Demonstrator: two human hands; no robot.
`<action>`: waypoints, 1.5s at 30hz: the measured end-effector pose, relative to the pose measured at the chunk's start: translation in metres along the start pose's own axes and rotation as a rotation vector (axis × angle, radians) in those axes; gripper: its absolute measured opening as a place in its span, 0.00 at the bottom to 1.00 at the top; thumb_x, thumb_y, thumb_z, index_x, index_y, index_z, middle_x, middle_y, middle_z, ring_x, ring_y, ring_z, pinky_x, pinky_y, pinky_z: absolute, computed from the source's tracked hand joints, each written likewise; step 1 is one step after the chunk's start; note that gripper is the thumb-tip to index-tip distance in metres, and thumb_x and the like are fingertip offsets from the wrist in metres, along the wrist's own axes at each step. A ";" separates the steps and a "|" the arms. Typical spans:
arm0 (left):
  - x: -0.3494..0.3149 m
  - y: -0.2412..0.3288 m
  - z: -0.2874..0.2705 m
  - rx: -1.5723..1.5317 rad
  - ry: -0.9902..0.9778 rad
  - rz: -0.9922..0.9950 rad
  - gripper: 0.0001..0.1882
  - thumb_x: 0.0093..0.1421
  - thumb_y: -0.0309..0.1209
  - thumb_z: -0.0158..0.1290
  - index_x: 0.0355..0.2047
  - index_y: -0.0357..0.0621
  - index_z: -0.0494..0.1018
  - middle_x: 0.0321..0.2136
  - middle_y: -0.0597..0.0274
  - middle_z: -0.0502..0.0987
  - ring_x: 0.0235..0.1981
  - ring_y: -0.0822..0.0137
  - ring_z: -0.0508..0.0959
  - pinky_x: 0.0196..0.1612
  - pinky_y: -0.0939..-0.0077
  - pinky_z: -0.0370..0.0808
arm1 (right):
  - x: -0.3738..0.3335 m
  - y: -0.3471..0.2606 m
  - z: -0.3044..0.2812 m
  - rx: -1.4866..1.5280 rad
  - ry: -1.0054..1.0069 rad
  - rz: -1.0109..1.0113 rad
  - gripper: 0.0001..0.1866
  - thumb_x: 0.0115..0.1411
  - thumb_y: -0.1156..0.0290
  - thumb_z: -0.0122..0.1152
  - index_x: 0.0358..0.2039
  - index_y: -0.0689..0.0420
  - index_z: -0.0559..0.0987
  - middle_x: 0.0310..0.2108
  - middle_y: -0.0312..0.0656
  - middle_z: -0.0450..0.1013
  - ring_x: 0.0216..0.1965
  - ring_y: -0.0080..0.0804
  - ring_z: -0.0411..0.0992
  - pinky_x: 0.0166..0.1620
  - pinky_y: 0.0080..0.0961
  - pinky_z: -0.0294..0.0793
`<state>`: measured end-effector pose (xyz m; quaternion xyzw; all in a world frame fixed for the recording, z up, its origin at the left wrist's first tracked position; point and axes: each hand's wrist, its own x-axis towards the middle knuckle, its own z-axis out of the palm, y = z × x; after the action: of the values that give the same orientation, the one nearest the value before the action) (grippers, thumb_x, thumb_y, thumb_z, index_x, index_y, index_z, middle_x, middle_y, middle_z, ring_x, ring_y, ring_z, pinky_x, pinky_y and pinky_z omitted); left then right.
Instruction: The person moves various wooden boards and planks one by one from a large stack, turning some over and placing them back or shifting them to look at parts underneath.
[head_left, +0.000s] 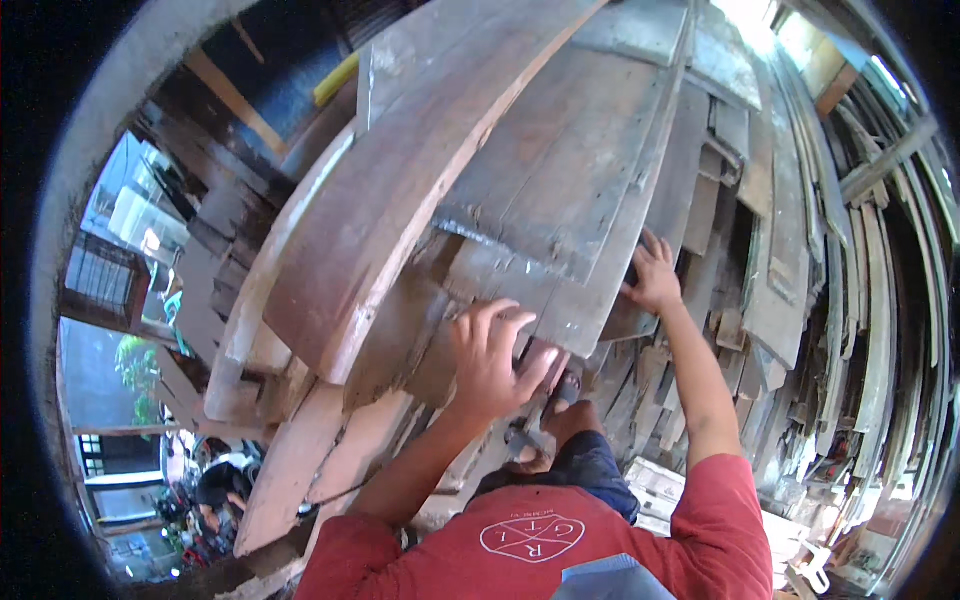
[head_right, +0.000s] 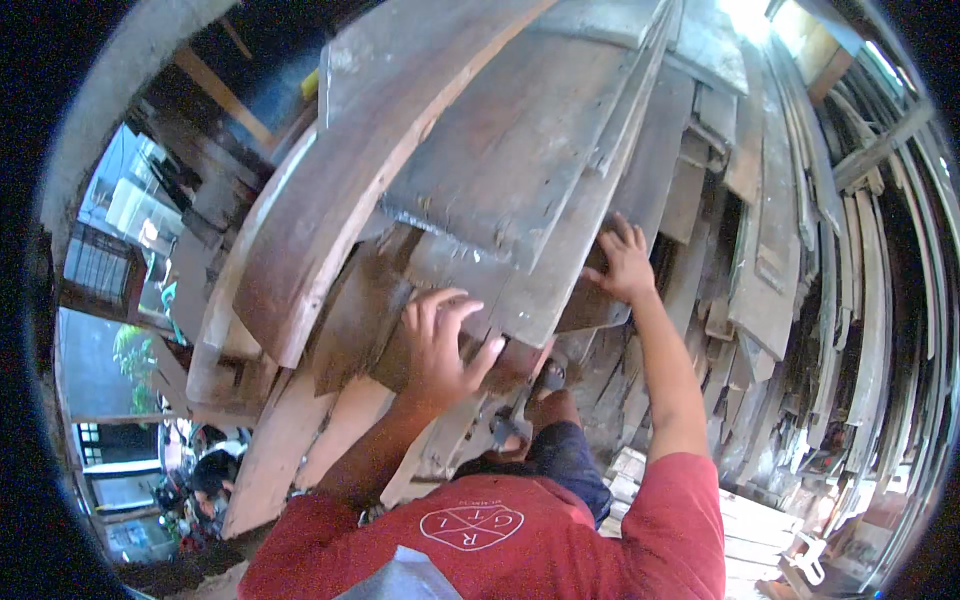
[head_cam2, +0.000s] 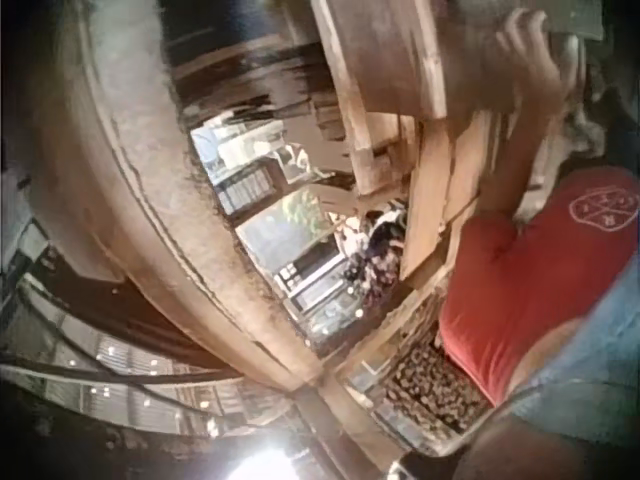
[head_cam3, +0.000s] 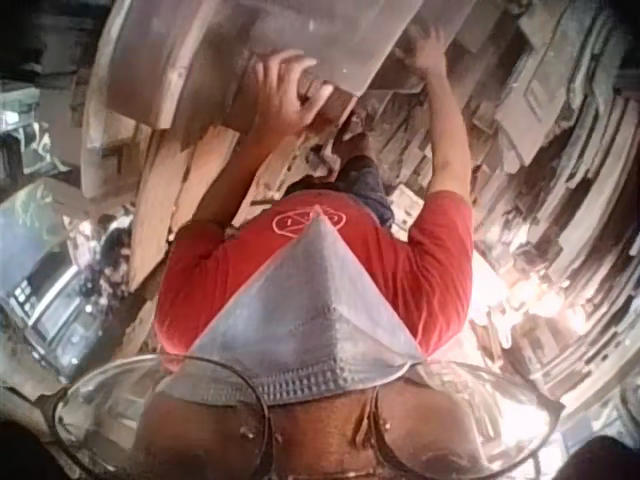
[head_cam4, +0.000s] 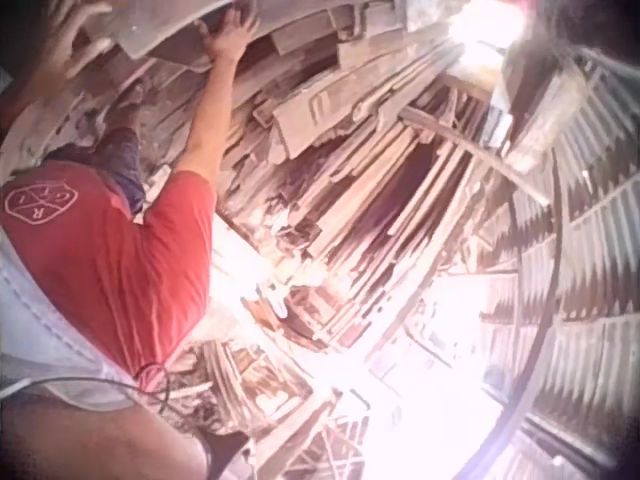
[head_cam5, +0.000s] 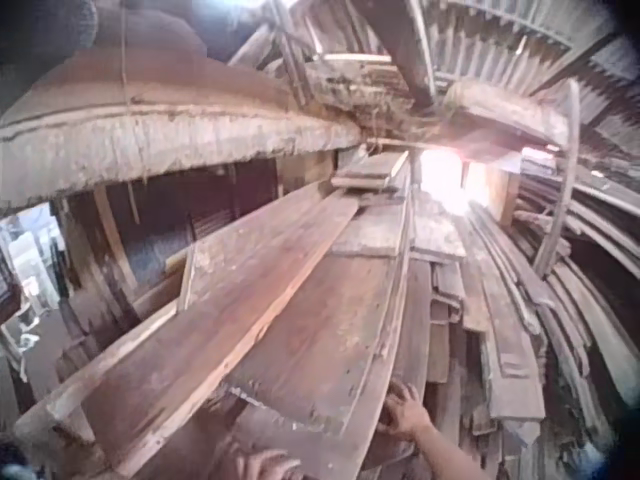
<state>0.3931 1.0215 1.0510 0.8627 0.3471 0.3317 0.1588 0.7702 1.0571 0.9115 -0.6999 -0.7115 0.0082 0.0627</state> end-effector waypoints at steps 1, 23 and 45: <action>-0.001 -0.004 0.001 -0.018 -0.047 0.010 0.29 0.61 0.52 0.66 0.53 0.46 0.76 0.54 0.52 0.74 0.56 0.49 0.73 0.59 0.49 0.66 | 0.000 0.000 0.000 0.011 0.022 -0.002 0.51 0.57 0.33 0.68 0.71 0.54 0.70 0.69 0.44 0.70 0.80 0.50 0.47 0.80 0.57 0.43; 0.009 0.008 0.006 -0.048 0.199 -0.018 0.20 0.59 0.42 0.68 0.45 0.44 0.78 0.47 0.52 0.76 0.50 0.47 0.75 0.54 0.51 0.71 | -0.007 -0.001 -0.008 0.075 0.058 0.022 0.56 0.56 0.25 0.63 0.75 0.50 0.65 0.73 0.42 0.67 0.80 0.46 0.48 0.80 0.52 0.45; 0.202 0.024 -0.007 -0.017 -0.115 0.102 0.37 0.54 0.40 0.71 0.63 0.47 0.73 0.69 0.44 0.63 0.74 0.37 0.57 0.74 0.41 0.56 | -0.006 0.011 -0.008 0.189 0.076 -0.073 0.44 0.66 0.37 0.59 0.72 0.57 0.69 0.73 0.45 0.66 0.77 0.50 0.54 0.77 0.52 0.51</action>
<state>0.5091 1.1468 1.1619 0.8956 0.2900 0.2921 0.1686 0.7817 1.0509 0.9183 -0.6642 -0.7297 0.0465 0.1557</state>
